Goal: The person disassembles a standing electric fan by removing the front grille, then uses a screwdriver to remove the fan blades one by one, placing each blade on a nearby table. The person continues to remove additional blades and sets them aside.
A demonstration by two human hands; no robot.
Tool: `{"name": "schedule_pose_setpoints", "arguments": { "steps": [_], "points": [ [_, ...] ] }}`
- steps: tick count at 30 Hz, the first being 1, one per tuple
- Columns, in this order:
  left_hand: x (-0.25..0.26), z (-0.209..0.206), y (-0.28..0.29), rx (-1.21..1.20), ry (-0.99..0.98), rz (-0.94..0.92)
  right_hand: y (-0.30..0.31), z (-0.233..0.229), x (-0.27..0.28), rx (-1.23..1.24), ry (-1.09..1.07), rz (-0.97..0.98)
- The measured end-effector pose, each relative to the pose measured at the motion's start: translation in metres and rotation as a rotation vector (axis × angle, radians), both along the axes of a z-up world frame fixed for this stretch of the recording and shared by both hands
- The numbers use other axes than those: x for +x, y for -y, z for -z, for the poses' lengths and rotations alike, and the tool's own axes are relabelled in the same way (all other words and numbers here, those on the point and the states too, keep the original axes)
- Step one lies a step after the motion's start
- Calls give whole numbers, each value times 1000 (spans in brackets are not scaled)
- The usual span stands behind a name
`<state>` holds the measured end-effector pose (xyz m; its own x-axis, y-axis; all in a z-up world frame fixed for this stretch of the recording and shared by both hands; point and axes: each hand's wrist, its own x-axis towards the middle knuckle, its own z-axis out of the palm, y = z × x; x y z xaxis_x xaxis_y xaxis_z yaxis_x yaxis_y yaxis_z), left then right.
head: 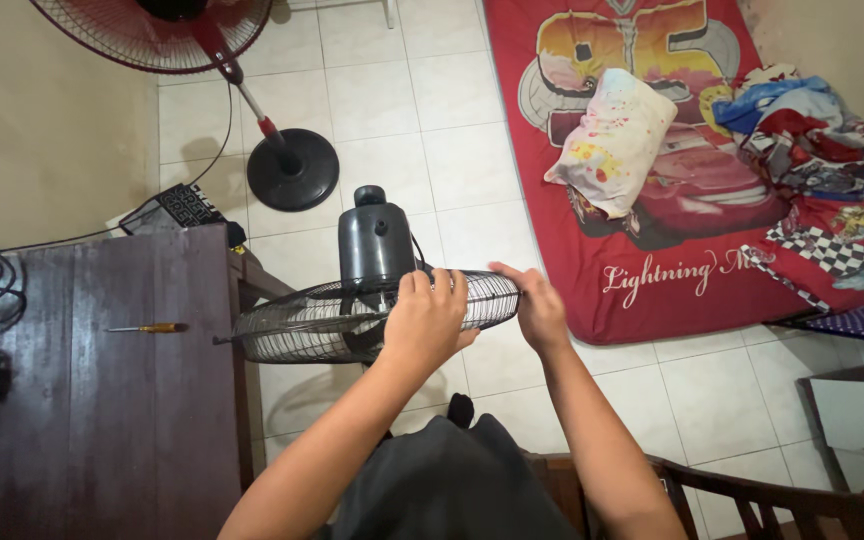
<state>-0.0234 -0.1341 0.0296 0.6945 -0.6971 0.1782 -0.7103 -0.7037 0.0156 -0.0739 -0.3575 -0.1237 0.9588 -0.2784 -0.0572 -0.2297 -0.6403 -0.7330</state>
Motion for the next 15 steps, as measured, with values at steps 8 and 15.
{"name": "schedule_pose_setpoints", "arguments": {
  "steps": [8, 15],
  "points": [
    [4, 0, 1, -5, -20, -8, 2, 28, 16, 1090, 413, -67],
    [3, 0, 4, 35, -21, -3, 2, 25, 20, 949, 365, -97]
  ]
}}
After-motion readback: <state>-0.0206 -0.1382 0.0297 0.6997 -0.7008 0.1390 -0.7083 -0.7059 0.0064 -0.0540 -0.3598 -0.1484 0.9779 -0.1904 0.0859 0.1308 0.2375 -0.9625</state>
